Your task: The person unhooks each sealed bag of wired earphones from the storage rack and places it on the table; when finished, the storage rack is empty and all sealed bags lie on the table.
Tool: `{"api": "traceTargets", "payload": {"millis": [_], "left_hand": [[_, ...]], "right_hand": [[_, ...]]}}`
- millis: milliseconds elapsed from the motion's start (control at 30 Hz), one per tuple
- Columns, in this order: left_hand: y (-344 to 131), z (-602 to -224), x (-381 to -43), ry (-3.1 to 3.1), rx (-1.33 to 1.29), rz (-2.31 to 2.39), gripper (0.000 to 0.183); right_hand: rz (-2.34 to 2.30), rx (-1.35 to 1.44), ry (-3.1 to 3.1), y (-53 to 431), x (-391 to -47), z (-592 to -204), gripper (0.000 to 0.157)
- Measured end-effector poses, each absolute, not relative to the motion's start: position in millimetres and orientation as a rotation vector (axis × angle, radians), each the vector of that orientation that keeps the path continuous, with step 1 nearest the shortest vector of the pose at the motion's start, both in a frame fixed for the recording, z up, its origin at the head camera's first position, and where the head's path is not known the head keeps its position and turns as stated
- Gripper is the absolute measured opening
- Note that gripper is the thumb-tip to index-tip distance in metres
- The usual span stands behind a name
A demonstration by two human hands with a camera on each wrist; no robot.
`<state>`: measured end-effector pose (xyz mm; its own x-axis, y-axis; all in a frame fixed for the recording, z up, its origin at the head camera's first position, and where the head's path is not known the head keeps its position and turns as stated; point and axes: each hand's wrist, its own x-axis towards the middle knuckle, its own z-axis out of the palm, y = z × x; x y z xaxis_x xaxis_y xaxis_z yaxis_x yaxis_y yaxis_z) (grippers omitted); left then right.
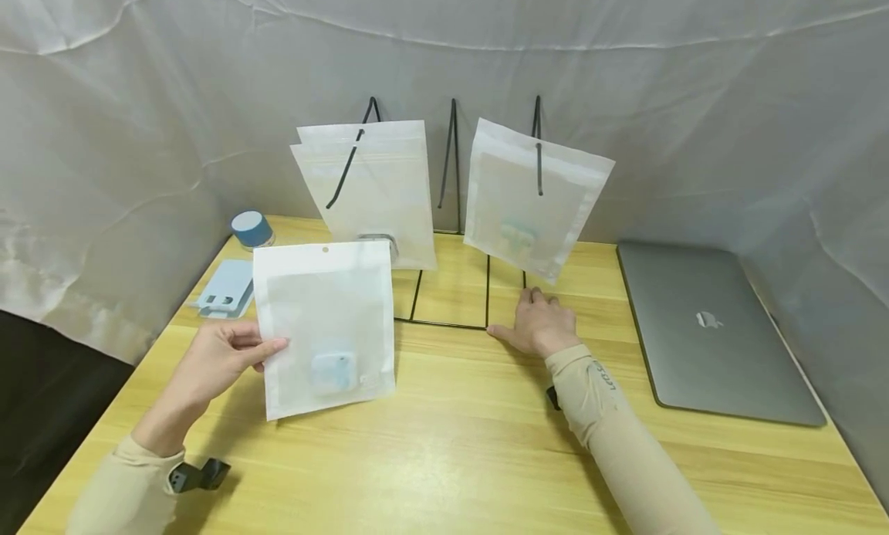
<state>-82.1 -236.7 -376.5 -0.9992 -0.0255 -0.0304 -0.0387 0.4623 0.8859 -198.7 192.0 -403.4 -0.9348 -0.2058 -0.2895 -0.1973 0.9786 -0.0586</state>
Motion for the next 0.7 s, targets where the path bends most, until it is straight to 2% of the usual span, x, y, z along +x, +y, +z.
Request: {"api": "traceTargets", "payload": {"millis": [467,700], "left_hand": [[-266,-408,-97,2.498,-0.211,1.422,0.025],[-281,-412,-115,2.571,-0.241,1.272,0.034]], "right_hand": [[-0.044,-0.307,2.831,194,-198,-404,0.106],[-0.049,-0.303,2.837,194,-199,-404,0.106]]}}
